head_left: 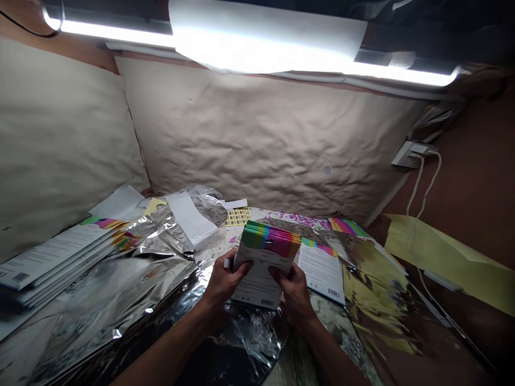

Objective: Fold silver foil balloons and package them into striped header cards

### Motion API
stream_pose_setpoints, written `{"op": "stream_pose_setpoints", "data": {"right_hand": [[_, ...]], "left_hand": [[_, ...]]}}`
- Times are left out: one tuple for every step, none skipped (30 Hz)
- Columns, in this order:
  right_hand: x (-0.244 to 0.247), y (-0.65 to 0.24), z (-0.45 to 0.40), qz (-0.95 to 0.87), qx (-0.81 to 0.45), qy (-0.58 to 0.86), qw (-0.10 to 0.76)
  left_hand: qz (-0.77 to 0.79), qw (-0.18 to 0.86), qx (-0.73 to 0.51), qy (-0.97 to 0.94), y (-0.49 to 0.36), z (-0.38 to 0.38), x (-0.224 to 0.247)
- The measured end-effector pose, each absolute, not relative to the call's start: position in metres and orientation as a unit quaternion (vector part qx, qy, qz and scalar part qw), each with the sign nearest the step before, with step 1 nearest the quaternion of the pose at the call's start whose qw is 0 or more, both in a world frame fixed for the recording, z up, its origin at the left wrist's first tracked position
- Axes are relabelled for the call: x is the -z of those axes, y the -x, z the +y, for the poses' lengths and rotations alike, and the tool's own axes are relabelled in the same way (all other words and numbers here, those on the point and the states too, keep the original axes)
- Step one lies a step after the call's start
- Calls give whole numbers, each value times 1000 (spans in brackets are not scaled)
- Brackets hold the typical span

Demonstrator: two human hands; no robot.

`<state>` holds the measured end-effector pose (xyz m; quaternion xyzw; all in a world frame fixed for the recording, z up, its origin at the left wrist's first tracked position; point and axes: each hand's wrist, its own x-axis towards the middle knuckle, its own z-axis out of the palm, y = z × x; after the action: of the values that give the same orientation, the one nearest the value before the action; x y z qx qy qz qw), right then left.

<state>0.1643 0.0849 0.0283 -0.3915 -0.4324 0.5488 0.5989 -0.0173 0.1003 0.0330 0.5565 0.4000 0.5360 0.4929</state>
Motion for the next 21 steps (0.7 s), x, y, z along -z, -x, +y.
{"op": "stream_pose_setpoints", "data": {"right_hand": [[-27,-164,85,-433,-547,389,602],[-25,-163,86,-434,-545,387,604],[-23,-163,86,-436,-543,387,605],[-22,-163,86,-438,-541,387,605],[-21,-162,85,-439,-540,387,604],[-19,-162,85,-440,-540,388,603],[-18,-162,85,-442,-539,390,601],[-18,-161,86,-444,-536,394,600],[-17,-161,86,-447,-532,398,599],[-17,-161,87,-450,-528,403,597],[-18,-161,87,-454,-524,408,594],[-19,-161,87,-463,-517,415,588],[-21,-162,86,-478,-499,427,584],[-24,-163,85,-499,-458,446,586],[-29,-164,83,-524,-391,470,593],[-35,-165,81,-549,-296,492,608],[-43,-166,78,-572,-186,503,621],[-52,-165,75,-601,-81,492,625],[-63,-162,72,-644,1,459,612],[-76,-158,70,-702,52,408,582],[-88,-152,69,-766,77,347,535]], "left_hand": [[400,494,-537,-555,17,100,-33],[400,495,-538,-553,16,100,-33],[399,495,-541,-551,16,100,-32],[399,493,-544,-550,15,100,-32],[399,490,-548,-548,14,99,-32],[402,487,-550,-546,14,98,-32],[404,486,-552,-544,13,97,-33],[407,483,-554,-543,13,97,-34],[408,480,-555,-544,13,96,-35],[409,477,-554,-546,12,95,-36],[408,473,-555,-549,12,95,-38],[408,467,-557,-552,12,95,-39],[408,461,-560,-554,12,95,-39],[408,457,-563,-554,12,95,-40],[408,455,-566,-554,12,96,-40],[406,454,-569,-552,11,96,-39],[404,455,-571,-551,11,96,-39],[400,457,-571,-551,10,96,-38],[395,460,-574,-550,10,96,-38],[389,463,-580,-546,10,96,-38],[383,464,-588,-539,10,95,-39]]}}
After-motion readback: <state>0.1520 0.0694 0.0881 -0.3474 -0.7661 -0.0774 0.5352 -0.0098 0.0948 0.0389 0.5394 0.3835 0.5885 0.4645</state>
